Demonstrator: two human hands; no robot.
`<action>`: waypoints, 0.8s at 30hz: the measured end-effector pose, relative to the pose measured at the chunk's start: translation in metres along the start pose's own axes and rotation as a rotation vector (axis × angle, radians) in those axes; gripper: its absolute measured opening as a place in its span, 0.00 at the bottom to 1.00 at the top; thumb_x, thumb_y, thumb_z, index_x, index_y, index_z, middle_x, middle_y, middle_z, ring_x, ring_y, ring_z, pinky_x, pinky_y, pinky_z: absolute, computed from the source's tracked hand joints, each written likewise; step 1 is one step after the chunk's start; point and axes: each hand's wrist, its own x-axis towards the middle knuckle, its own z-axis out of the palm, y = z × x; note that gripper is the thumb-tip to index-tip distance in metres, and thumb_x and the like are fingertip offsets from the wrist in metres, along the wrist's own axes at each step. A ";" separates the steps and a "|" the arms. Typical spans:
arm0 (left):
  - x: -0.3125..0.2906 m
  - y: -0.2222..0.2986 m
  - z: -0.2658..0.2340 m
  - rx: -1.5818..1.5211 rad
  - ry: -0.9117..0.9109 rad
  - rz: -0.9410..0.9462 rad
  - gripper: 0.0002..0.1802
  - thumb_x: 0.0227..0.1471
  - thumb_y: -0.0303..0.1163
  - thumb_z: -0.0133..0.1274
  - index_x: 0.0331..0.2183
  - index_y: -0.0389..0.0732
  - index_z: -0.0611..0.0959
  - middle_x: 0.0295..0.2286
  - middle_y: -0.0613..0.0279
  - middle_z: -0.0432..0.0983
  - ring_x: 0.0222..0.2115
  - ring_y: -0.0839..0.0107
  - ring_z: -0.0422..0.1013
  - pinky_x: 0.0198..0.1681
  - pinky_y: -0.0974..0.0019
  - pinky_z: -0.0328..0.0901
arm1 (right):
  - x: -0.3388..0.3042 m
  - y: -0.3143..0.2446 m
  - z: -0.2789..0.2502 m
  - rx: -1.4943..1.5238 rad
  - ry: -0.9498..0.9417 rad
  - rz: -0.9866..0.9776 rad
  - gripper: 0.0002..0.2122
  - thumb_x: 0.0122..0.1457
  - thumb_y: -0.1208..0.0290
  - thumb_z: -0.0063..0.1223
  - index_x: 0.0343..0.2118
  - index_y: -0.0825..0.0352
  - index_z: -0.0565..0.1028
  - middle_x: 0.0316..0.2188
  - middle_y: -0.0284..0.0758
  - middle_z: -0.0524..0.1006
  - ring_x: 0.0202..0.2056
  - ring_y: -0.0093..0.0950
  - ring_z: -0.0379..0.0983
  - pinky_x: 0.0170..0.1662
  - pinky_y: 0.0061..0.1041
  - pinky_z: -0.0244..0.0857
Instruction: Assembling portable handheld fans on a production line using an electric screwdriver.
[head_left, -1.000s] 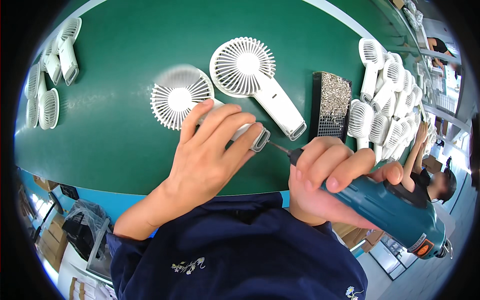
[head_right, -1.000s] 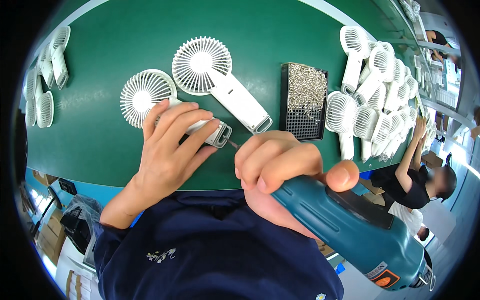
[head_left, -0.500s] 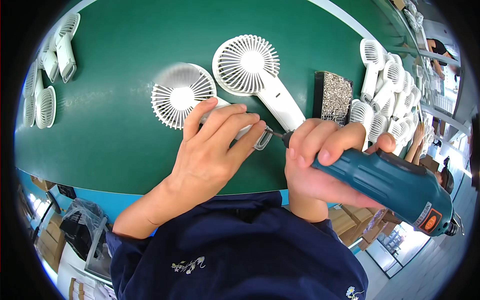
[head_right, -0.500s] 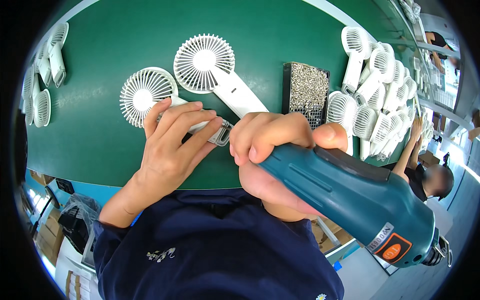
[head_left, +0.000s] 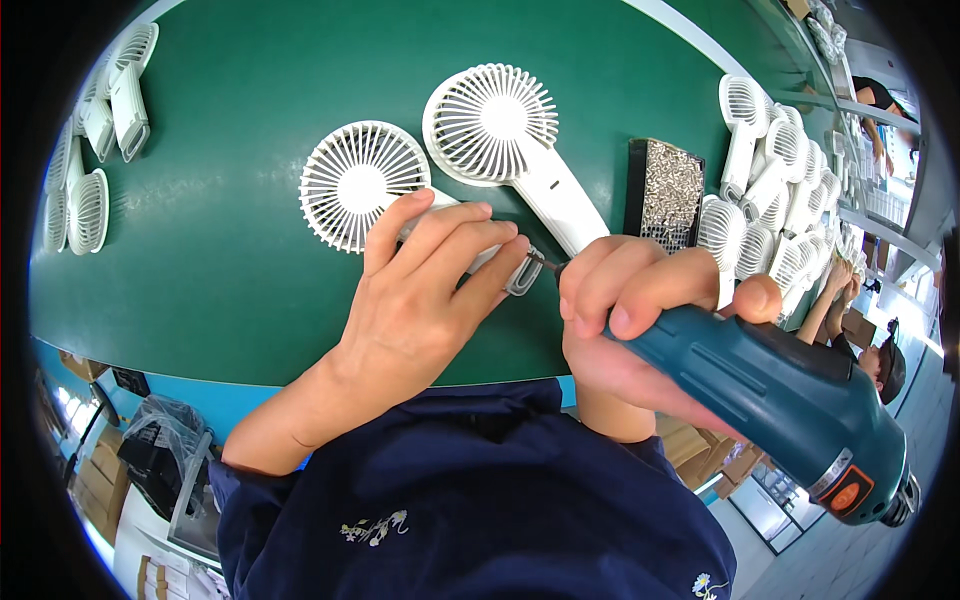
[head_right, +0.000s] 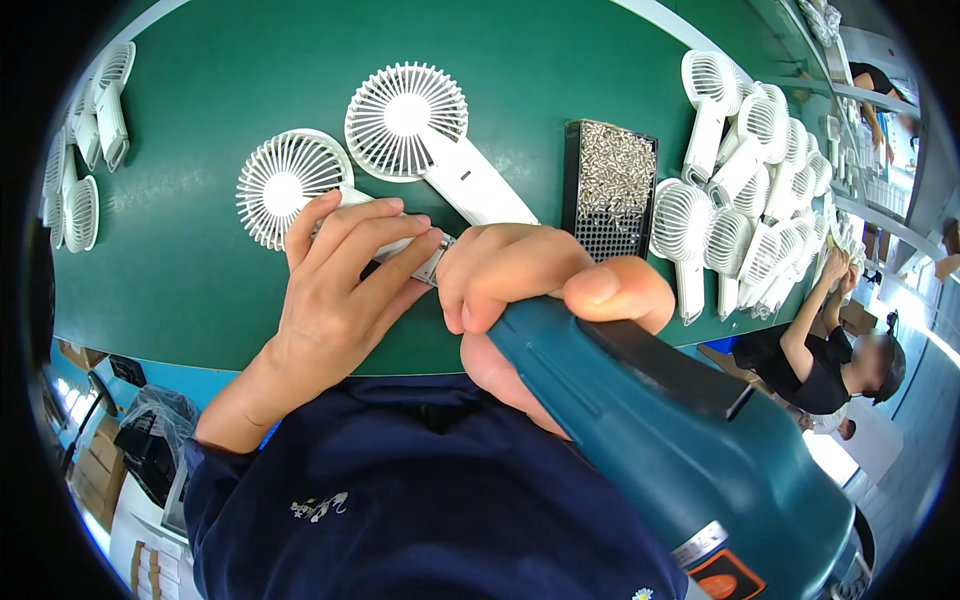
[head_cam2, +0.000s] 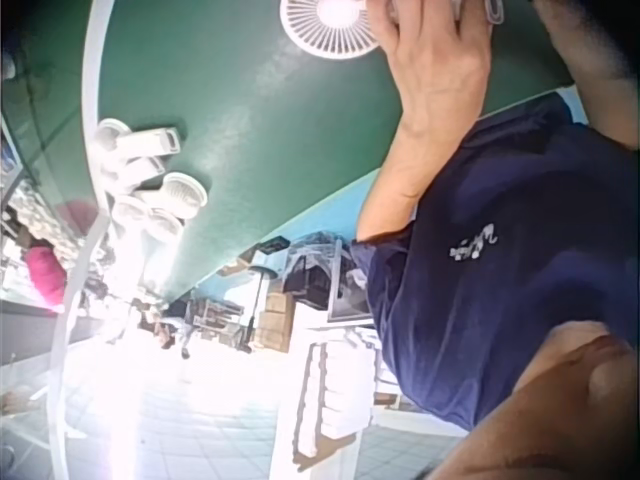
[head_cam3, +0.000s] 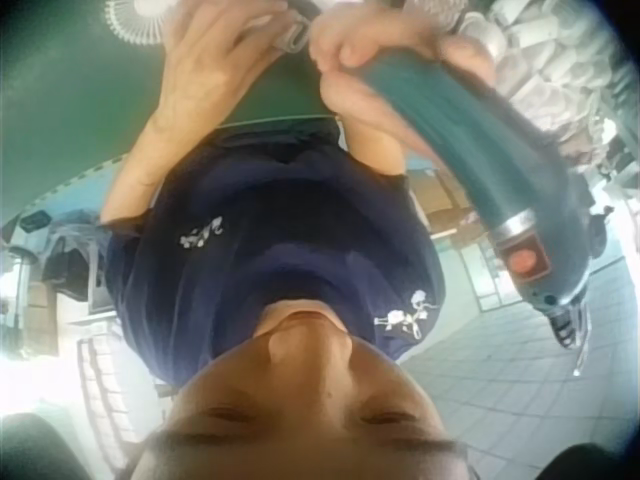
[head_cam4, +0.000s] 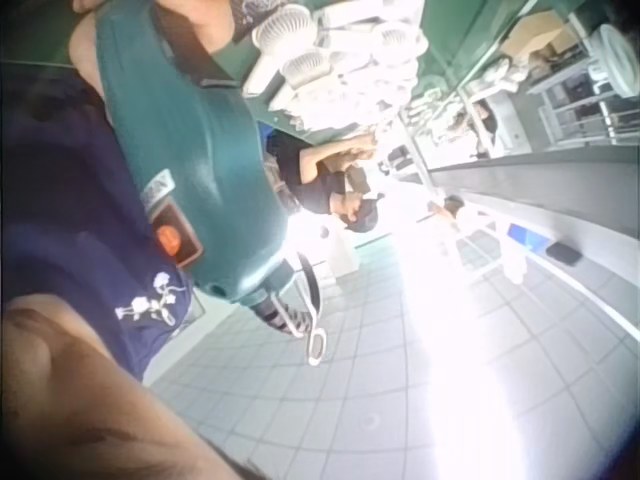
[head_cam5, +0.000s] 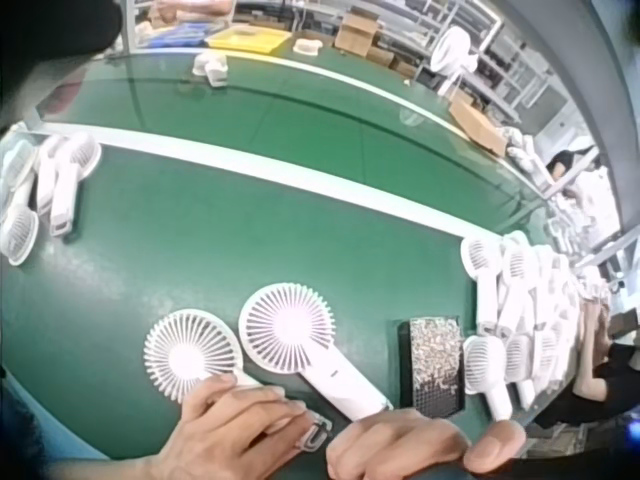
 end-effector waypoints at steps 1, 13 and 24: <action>0.000 0.000 0.000 -0.007 -0.002 0.001 0.14 0.41 0.28 0.59 0.35 0.39 0.83 0.36 0.66 0.74 0.44 0.70 0.69 0.56 0.57 0.54 | 0.001 0.000 0.000 0.000 -0.020 0.006 0.40 0.51 0.26 0.34 0.58 0.56 0.59 0.24 0.39 0.67 0.17 0.33 0.62 0.19 0.32 0.56; 0.001 0.000 0.003 -0.011 -0.003 0.022 0.15 0.41 0.27 0.57 0.36 0.39 0.83 0.37 0.65 0.74 0.45 0.69 0.69 0.56 0.56 0.54 | 0.004 -0.022 0.007 -0.004 0.302 -0.222 0.31 0.58 0.35 0.38 0.56 0.55 0.60 0.24 0.38 0.68 0.16 0.32 0.63 0.17 0.31 0.58; 0.000 0.008 0.004 0.074 -0.048 0.026 0.16 0.41 0.29 0.56 0.38 0.45 0.84 0.39 0.66 0.74 0.45 0.69 0.69 0.57 0.56 0.50 | -0.019 -0.035 -0.062 -0.256 0.610 -0.267 0.39 0.55 0.26 0.21 0.55 0.58 0.57 0.19 0.34 0.65 0.11 0.24 0.60 0.10 0.22 0.57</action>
